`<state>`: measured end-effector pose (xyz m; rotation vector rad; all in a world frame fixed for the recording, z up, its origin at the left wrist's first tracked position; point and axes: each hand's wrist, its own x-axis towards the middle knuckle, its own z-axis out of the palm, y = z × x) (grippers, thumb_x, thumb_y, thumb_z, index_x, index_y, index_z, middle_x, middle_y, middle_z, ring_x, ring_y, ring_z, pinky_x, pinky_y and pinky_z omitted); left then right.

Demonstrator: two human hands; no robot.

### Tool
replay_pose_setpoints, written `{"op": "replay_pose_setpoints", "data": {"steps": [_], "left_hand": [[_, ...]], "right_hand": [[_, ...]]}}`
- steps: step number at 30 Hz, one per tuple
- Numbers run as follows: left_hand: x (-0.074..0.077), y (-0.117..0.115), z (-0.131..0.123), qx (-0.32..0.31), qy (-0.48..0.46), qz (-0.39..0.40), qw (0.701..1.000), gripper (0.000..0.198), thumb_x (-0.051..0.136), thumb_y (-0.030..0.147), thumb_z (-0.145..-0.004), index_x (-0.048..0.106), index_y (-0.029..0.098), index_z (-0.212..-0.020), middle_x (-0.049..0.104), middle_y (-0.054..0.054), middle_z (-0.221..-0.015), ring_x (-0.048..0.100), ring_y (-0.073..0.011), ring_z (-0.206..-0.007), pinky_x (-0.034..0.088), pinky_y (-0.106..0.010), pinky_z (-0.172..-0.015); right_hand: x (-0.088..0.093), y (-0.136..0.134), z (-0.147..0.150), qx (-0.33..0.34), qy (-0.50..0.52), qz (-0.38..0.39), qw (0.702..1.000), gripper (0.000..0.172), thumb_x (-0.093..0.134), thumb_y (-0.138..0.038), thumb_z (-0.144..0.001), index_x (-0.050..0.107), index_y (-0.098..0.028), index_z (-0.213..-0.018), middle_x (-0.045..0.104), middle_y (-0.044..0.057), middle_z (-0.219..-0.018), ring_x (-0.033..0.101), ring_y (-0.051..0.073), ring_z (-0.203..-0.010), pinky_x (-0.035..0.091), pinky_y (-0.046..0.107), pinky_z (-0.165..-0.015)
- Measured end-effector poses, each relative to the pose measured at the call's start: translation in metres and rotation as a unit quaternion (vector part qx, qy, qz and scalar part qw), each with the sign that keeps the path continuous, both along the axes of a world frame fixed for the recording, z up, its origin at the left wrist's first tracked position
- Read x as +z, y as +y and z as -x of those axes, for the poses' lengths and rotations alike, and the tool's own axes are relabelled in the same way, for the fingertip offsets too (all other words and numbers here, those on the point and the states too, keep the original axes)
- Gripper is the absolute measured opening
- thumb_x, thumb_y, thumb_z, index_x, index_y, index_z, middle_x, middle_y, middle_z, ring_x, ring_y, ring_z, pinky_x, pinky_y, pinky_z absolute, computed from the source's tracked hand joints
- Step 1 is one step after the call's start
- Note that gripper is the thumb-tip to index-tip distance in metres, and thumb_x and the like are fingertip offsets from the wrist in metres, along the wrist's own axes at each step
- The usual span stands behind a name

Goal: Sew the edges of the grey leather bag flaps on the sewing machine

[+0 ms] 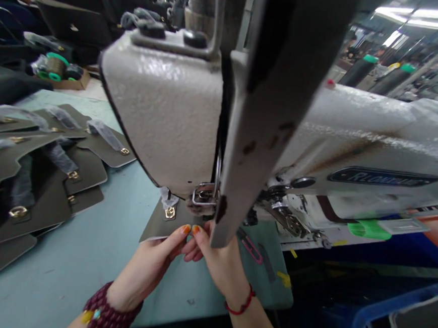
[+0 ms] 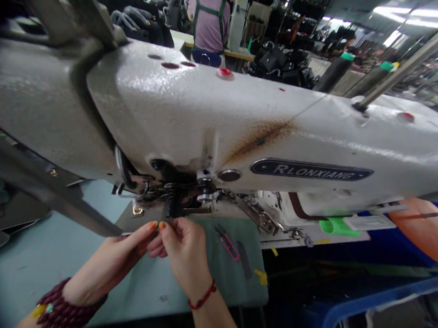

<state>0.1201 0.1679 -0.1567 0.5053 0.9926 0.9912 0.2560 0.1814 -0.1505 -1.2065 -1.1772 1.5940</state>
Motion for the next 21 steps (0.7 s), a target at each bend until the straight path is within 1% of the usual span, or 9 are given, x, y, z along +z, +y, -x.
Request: {"op": "replay_pose_setpoints", "data": {"steps": [5, 10, 13, 16, 19, 21], "left_hand": [[-0.001, 0.011, 0.003, 0.001, 0.003, -0.009, 1.000, 0.027, 0.072, 0.038, -0.081, 0.074, 0.012, -0.075, 0.064, -0.003, -0.068, 0.054, -0.0143, -0.069, 0.048, -0.026, -0.070], [-0.009, 0.022, 0.009, -0.009, 0.035, -0.013, 0.999, 0.033, 0.073, 0.042, -0.079, 0.074, 0.009, -0.074, 0.068, -0.007, -0.072, 0.058, -0.0171, -0.073, 0.048, -0.029, -0.071], [-0.016, 0.029, 0.014, 0.007, 0.055, -0.010, 0.998, 0.034, 0.075, 0.042, -0.077, 0.073, 0.009, -0.071, 0.066, -0.006, -0.068, 0.055, -0.0156, -0.068, 0.045, -0.028, -0.064], [-0.021, 0.034, 0.017, 0.018, 0.055, -0.004, 0.998, 0.033, 0.077, 0.041, -0.075, 0.073, 0.009, -0.071, 0.061, -0.003, -0.064, 0.052, -0.0146, -0.066, 0.043, -0.028, -0.061], [-0.021, 0.038, 0.017, 0.013, 0.051, -0.006, 0.999, 0.032, 0.076, 0.041, -0.075, 0.072, 0.009, -0.073, 0.061, -0.004, -0.065, 0.053, -0.0154, -0.068, 0.043, -0.027, -0.062], [-0.020, 0.040, 0.017, 0.020, 0.055, -0.014, 0.998, 0.031, 0.077, 0.039, -0.074, 0.067, 0.011, -0.064, 0.058, -0.001, -0.062, 0.048, -0.0127, -0.063, 0.040, -0.026, -0.058]], "right_hand": [[-0.001, 0.009, 0.003, -0.003, -0.001, 0.000, 1.000, 0.033, 0.056, -0.044, -0.091, 0.057, -0.015, -0.075, 0.069, 0.003, -0.061, 0.065, 0.012, -0.050, 0.049, 0.017, -0.050], [-0.007, 0.015, 0.007, -0.014, -0.002, -0.007, 1.000, 0.039, 0.056, -0.051, -0.088, 0.061, -0.014, -0.079, 0.069, 0.005, -0.062, 0.064, 0.012, -0.047, 0.050, 0.018, -0.048], [-0.011, 0.013, 0.007, -0.022, 0.001, -0.014, 1.000, 0.042, 0.055, -0.054, -0.089, 0.062, -0.013, -0.081, 0.071, 0.006, -0.065, 0.066, 0.013, -0.049, 0.049, 0.018, -0.047], [-0.013, 0.008, 0.007, -0.028, 0.013, 0.000, 1.000, 0.042, 0.055, -0.053, -0.089, 0.064, -0.012, -0.090, 0.072, 0.006, -0.067, 0.067, 0.013, -0.052, 0.048, 0.017, -0.048], [-0.013, 0.002, 0.007, -0.029, 0.024, 0.021, 0.999, 0.044, 0.056, -0.055, -0.088, 0.065, -0.012, -0.091, 0.072, 0.006, -0.067, 0.067, 0.012, -0.052, 0.047, 0.016, -0.047], [-0.012, -0.002, 0.008, -0.026, 0.033, 0.034, 0.999, 0.046, 0.056, -0.058, -0.087, 0.066, -0.012, -0.090, 0.072, 0.006, -0.067, 0.066, 0.012, -0.051, 0.045, 0.015, -0.046]]}}
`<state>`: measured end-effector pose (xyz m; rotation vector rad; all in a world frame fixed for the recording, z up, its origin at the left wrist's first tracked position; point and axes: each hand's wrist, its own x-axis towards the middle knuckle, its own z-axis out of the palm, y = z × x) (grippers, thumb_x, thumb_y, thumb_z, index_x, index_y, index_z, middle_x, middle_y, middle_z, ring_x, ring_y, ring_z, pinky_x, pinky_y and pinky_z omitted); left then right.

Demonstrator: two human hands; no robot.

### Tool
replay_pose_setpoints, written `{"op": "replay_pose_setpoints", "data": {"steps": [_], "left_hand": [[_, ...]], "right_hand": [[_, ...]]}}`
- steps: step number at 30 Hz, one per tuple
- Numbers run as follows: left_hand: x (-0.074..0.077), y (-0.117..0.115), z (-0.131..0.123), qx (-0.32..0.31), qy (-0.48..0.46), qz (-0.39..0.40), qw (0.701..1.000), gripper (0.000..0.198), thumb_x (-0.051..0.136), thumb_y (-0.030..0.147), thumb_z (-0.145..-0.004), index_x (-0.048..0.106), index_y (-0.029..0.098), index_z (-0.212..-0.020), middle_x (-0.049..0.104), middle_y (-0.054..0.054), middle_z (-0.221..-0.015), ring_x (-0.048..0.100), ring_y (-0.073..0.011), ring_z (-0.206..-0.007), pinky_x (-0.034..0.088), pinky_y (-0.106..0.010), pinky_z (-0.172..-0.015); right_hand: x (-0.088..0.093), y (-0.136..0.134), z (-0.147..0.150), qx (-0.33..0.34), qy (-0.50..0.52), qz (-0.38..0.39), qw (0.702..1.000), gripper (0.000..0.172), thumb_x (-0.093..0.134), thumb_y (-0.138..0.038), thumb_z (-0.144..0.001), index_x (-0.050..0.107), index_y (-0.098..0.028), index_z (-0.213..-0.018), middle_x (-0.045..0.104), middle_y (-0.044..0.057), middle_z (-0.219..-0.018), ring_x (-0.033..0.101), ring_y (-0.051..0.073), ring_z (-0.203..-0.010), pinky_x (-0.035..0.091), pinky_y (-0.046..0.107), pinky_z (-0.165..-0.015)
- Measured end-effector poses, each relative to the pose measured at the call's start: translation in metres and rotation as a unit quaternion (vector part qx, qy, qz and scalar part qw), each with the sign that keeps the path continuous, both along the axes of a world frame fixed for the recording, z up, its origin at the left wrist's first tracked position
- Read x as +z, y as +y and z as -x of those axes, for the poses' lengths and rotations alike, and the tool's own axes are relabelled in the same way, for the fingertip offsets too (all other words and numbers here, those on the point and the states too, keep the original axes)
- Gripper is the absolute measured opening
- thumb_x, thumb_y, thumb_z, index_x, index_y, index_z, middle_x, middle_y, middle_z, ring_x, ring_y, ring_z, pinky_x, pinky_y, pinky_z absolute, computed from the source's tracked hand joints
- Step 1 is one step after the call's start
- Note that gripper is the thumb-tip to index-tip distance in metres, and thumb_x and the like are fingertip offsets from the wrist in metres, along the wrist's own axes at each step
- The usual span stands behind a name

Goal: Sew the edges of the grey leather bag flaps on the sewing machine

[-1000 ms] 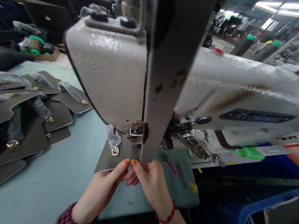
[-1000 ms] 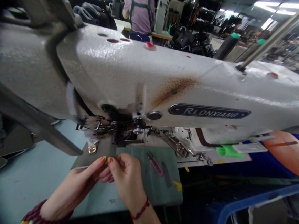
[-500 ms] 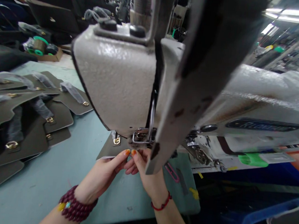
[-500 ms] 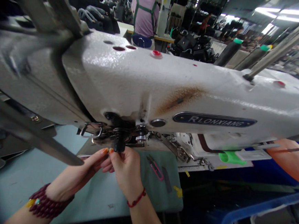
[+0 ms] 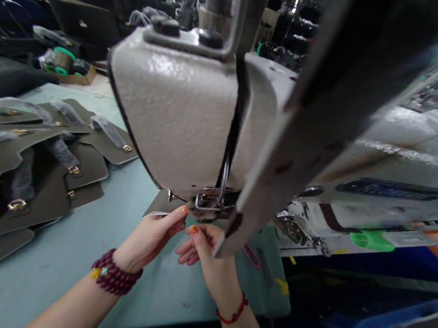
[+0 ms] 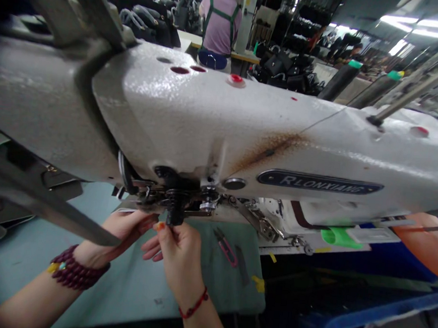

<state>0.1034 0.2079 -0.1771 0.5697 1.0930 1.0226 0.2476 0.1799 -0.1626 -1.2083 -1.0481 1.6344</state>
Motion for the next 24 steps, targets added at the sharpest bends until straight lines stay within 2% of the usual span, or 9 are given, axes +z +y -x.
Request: {"op": "replay_pose_setpoints", "data": {"steps": [4, 7, 12, 18, 21, 24], "left_hand": [[-0.002, 0.002, -0.001, 0.016, 0.007, -0.007, 1.000, 0.042, 0.076, 0.039, -0.074, 0.048, 0.017, -0.053, 0.038, 0.006, -0.053, 0.031, -0.0085, -0.054, 0.032, -0.024, -0.051], [-0.005, 0.001, -0.002, 0.019, 0.016, -0.005, 1.000, 0.045, 0.074, 0.043, -0.076, 0.042, 0.019, -0.054, 0.035, 0.007, -0.053, 0.028, -0.0089, -0.054, 0.030, -0.024, -0.050], [-0.003, -0.002, -0.009, 0.035, 0.053, -0.014, 0.998, 0.045, 0.070, 0.047, -0.077, 0.042, 0.020, -0.055, 0.035, 0.007, -0.054, 0.027, -0.0097, -0.055, 0.028, -0.024, -0.050], [0.004, -0.009, -0.024, 0.089, 0.117, -0.022, 0.989, 0.050, 0.067, 0.056, -0.074, 0.039, 0.021, -0.051, 0.035, 0.007, -0.051, 0.031, -0.0099, -0.051, 0.029, -0.026, -0.049], [0.005, -0.014, -0.032, 0.126, 0.159, -0.012, 0.979, 0.049, 0.067, 0.060, -0.070, 0.046, 0.020, -0.051, 0.043, 0.005, -0.050, 0.037, -0.0110, -0.049, 0.033, -0.027, -0.048], [0.003, -0.022, -0.041, 0.155, 0.215, -0.017, 0.964, 0.045, 0.063, 0.060, -0.074, 0.055, 0.020, -0.055, 0.048, 0.003, -0.049, 0.042, -0.0127, -0.046, 0.035, -0.027, -0.046]], "right_hand": [[0.000, -0.007, 0.003, 0.015, 0.028, 0.023, 0.999, 0.048, 0.058, -0.059, -0.085, 0.065, -0.011, -0.090, 0.071, 0.007, -0.065, 0.065, 0.011, -0.048, 0.044, 0.015, -0.044], [-0.001, -0.009, 0.005, 0.022, 0.038, 0.023, 0.999, 0.047, 0.058, -0.058, -0.086, 0.064, -0.011, -0.091, 0.071, 0.006, -0.065, 0.065, 0.012, -0.048, 0.045, 0.015, -0.045], [-0.002, -0.012, 0.004, 0.029, 0.047, 0.019, 0.998, 0.043, 0.059, -0.054, -0.087, 0.064, -0.011, -0.090, 0.071, 0.006, -0.063, 0.065, 0.011, -0.047, 0.045, 0.014, -0.044], [-0.001, -0.016, -0.001, 0.022, 0.050, 0.016, 0.998, 0.039, 0.059, -0.050, -0.090, 0.065, -0.011, -0.089, 0.071, 0.007, -0.063, 0.064, 0.011, -0.047, 0.046, 0.014, -0.045], [-0.002, -0.018, -0.005, 0.022, 0.053, 0.007, 0.998, 0.039, 0.059, -0.050, -0.091, 0.065, -0.011, -0.089, 0.070, 0.006, -0.063, 0.063, 0.011, -0.048, 0.046, 0.015, -0.047], [-0.003, -0.019, -0.008, 0.027, 0.053, 0.004, 0.998, 0.038, 0.057, -0.049, -0.092, 0.065, -0.012, -0.091, 0.068, 0.004, -0.061, 0.060, 0.010, -0.046, 0.047, 0.017, -0.048]]}}
